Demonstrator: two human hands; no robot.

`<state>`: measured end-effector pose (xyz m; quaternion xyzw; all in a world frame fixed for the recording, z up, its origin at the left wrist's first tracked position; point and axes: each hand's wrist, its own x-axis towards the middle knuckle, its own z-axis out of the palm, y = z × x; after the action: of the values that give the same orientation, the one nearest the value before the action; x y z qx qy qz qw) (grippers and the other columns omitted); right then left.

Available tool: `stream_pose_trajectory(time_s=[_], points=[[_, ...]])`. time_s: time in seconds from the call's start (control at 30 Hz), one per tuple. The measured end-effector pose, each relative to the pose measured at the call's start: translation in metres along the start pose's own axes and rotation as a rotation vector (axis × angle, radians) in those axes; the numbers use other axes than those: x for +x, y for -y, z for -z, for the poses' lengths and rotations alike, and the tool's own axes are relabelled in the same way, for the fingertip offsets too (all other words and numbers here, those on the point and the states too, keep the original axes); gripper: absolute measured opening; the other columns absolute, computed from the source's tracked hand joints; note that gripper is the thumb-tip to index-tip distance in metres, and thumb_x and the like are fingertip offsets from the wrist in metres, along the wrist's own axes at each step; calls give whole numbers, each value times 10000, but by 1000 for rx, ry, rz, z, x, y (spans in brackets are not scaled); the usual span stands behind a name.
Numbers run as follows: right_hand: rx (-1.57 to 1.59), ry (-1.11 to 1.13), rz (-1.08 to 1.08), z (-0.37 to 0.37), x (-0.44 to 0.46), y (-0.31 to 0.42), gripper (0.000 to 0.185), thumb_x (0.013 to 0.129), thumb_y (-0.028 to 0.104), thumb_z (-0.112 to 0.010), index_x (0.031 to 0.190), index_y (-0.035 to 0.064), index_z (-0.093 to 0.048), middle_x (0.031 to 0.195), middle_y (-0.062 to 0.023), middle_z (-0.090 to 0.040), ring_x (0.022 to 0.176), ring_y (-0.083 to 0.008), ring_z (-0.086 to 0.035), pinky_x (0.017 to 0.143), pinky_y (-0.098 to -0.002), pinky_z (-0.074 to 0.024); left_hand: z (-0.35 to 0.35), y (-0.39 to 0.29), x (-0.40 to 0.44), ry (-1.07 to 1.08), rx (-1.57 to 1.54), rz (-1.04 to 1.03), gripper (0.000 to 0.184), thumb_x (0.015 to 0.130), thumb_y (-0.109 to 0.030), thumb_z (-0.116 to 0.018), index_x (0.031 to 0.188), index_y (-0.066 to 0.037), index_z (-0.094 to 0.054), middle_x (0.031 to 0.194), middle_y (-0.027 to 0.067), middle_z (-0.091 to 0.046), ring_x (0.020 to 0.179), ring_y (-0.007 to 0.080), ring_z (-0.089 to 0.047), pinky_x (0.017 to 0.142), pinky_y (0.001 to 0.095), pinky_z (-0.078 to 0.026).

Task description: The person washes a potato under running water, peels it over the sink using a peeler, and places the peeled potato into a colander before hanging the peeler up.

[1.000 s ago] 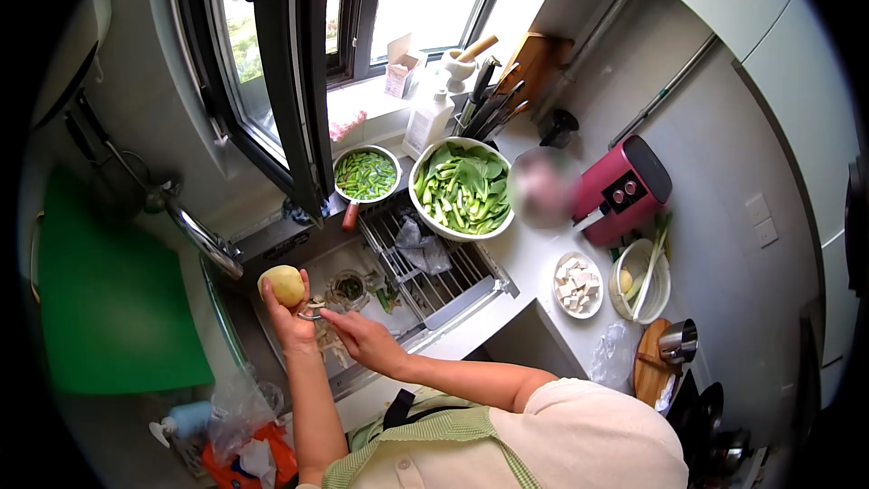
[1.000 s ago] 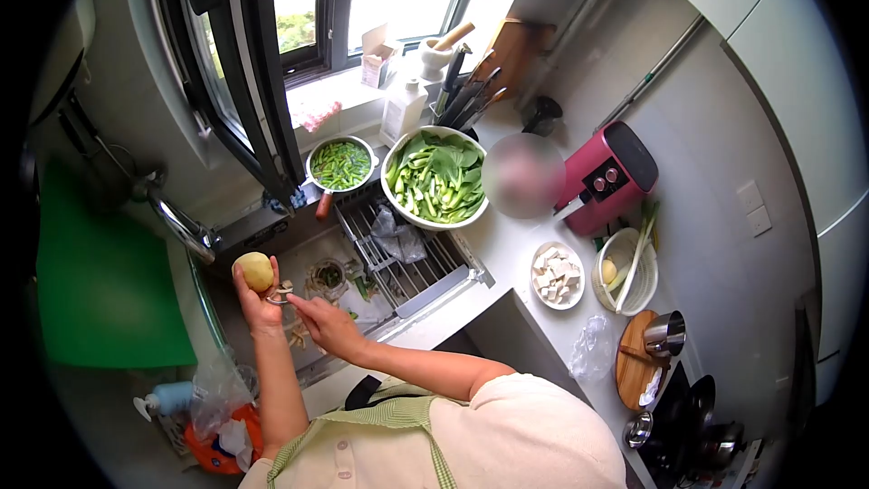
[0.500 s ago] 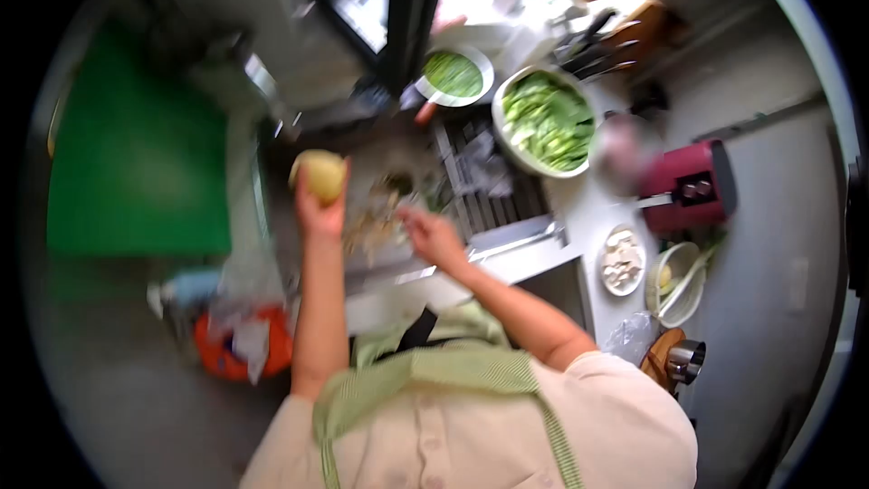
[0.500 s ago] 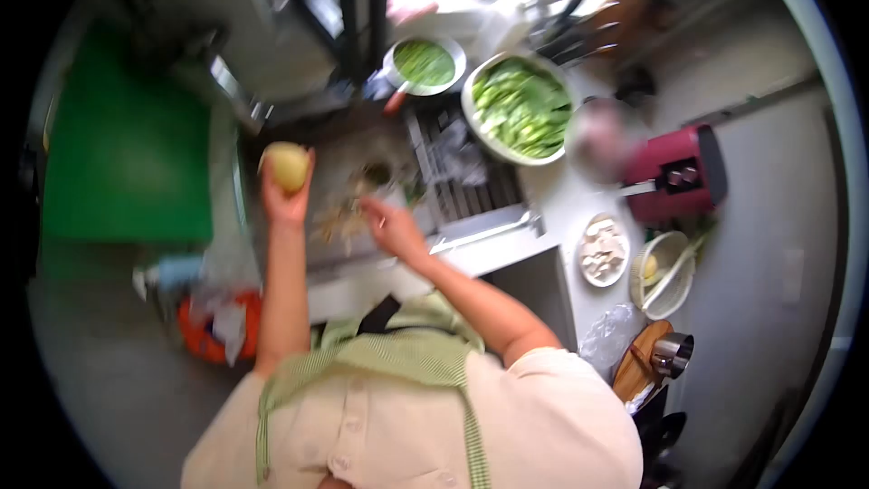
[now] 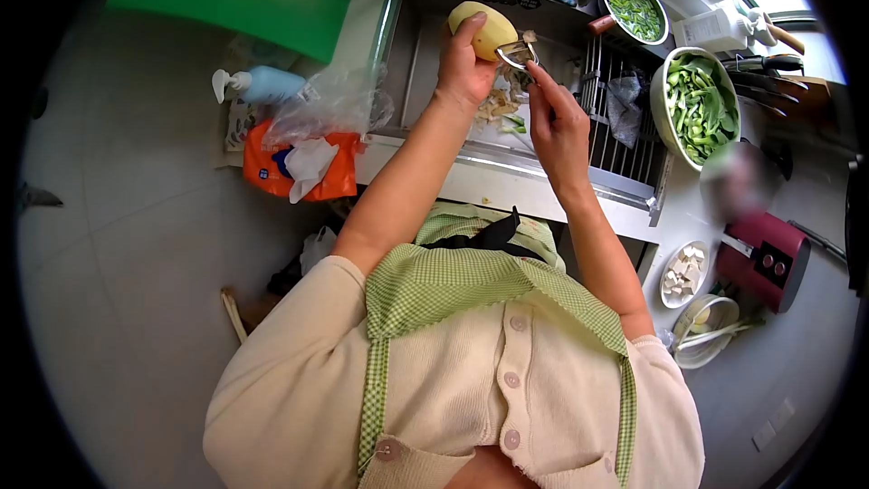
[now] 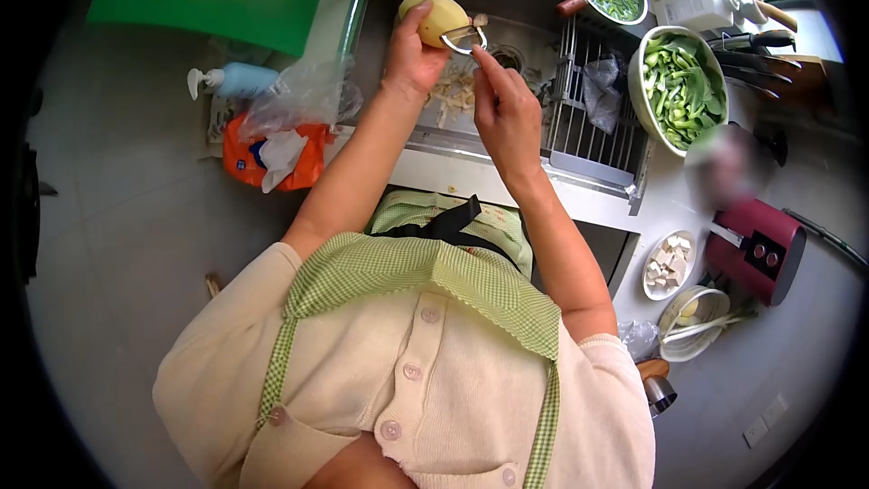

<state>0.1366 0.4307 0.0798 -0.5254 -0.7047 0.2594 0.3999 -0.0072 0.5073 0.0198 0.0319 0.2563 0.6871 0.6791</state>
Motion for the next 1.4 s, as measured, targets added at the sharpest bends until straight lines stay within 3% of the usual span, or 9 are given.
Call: stream_pose_trajectory(time_s=[0.3,0.37,0.5,0.73,0.93,1.07,1.13,1.23,1.4], points=[[-33,25,-9,-19,-8,3,320,889,51,-578,1200,116,-614,733,-138,-563,617,-289,-553,580,-372,-441,-6,-2,-8,-149,162,-215,437,782,-153,-707,1145,-90,-471,1056,77,-547,965,248,-579,779,432,-526],[-73,132,-3,-19,-19,2,320,895,57,-574,1208,115,-611,765,-154,-579,661,-309,-577,600,-371,-451,20,-2,3,-205,86,-82,467,790,-168,-711,1175,-76,-462,1092,92,-529,1029,272,-553,833,460,-521],[25,152,-125,-21,-30,-11,314,898,73,-587,1206,128,-615,748,-128,-578,609,-266,-566,563,-361,-445,18,-11,12,-159,7,-191,458,831,-252,-669,1183,-51,-454,1122,120,-517,1077,297,-526,940,541,-476],[-67,33,75,-10,10,-1,311,887,91,-607,1191,151,-624,757,-102,-576,613,-258,-578,565,-362,-456,4,-11,12,-127,24,-107,394,839,-216,-629,1150,-40,-464,1097,130,-536,1052,314,-540,927,542,-479],[-161,35,83,-15,10,-12,320,887,113,-604,1200,181,-618,784,-85,-585,637,-276,-604,559,-382,-476,10,-4,17,-144,13,-86,352,803,-112,-668,1102,-95,-482,1001,79,-549,928,247,-588,797,438,-527],[-293,89,120,-15,-1,-24,373,873,117,-614,1233,214,-595,798,-74,-583,615,-281,-605,538,-385,-487,17,0,16,-237,57,-85,361,808,-130,-667,1113,-98,-476,1027,82,-546,928,255,-591,766,463,-533],[-253,92,149,-9,-8,-34,406,866,111,-614,1253,229,-576,816,-84,-586,614,-296,-606,544,-402,-486,17,1,12,-246,113,-22,378,840,-235,-644,1130,-58,-480,1061,128,-555,992,306,-572,881,532,-509],[-404,348,42,-3,-35,-62,363,868,113,-621,1223,182,-609,810,-127,-623,615,-287,-601,563,-396,-480,7,-22,14,-166,-5,-78,402,842,-239,-643,1149,-70,-446,1070,122,-526,1012,310,-554,910,565,-501],[152,96,-489,-6,-27,-59,270,896,123,-603,1162,102,-650,815,-164,-670,596,-201,-578,611,-274,-464,-3,-40,17,-127,242,-275,427,817,-207,-680,1154,-101,-441,1097,99,-511,1033,282,-544,873,532,-516]])
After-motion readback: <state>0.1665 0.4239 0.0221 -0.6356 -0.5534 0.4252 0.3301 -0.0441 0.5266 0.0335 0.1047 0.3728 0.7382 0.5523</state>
